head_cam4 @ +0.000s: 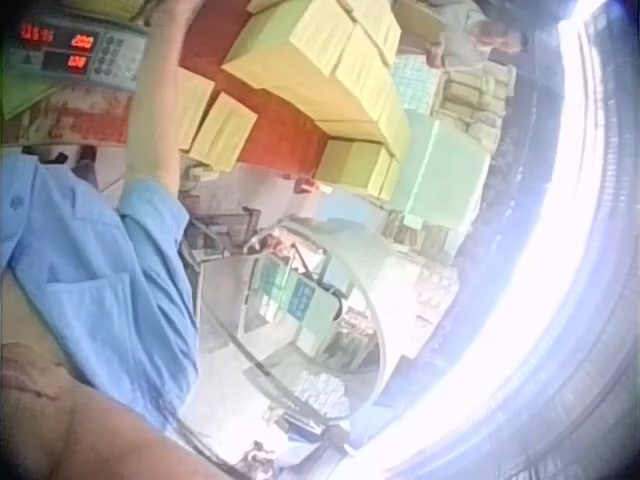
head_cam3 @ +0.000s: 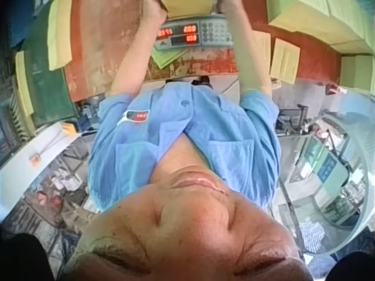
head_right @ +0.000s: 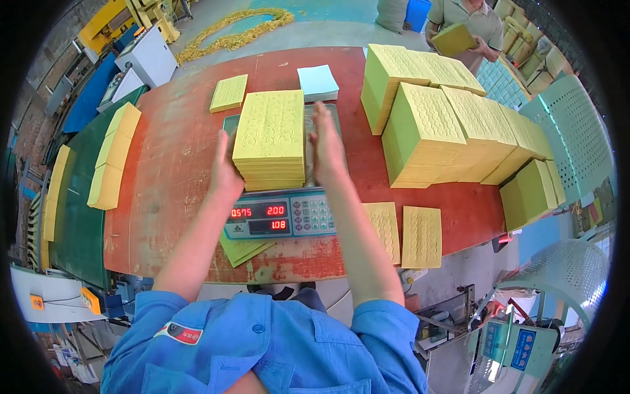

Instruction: Weighing and stacking yellow sponge-like pads in an industrial facility.

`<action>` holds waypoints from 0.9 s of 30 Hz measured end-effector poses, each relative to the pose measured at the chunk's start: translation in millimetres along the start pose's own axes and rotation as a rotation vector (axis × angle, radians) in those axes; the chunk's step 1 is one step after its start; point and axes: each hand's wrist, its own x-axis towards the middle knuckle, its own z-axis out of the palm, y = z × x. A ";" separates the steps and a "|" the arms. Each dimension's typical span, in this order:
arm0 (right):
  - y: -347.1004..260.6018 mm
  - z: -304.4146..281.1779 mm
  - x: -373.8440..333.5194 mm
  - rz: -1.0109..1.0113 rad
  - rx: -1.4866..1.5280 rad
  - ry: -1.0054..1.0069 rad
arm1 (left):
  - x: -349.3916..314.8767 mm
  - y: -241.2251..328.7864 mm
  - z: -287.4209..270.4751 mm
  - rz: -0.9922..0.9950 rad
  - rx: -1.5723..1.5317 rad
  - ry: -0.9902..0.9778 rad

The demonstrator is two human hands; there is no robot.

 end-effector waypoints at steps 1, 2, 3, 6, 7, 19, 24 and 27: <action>16.0 7.1 -5.6 -0.132 0.052 -0.206 | -4.0 -1.0 0.7 -0.044 0.043 -0.058; 23.2 7.8 -3.7 -0.150 0.062 -0.205 | -8.5 -0.8 1.1 -0.061 0.081 -0.182; 29.7 8.9 -0.2 -0.184 0.041 -0.207 | -9.4 1.9 2.0 -0.107 -0.006 -0.131; 42.1 4.0 5.6 -0.196 0.031 -0.160 | -11.8 6.1 1.6 -0.181 0.008 -0.129; 43.9 4.9 9.1 -0.185 0.046 -0.137 | -11.0 5.4 0.7 -0.138 0.024 -0.153; 43.4 23.8 -185.3 -0.505 -0.173 -0.143 | 13.9 336.2 -358.6 0.857 1.727 0.768; 133.3 139.3 -238.6 -0.252 -0.222 -0.074 | 49.7 427.8 -472.1 0.311 1.936 0.993; 161.0 190.1 -258.9 -0.245 -0.193 -0.190 | 74.0 431.4 -509.7 0.088 1.673 0.967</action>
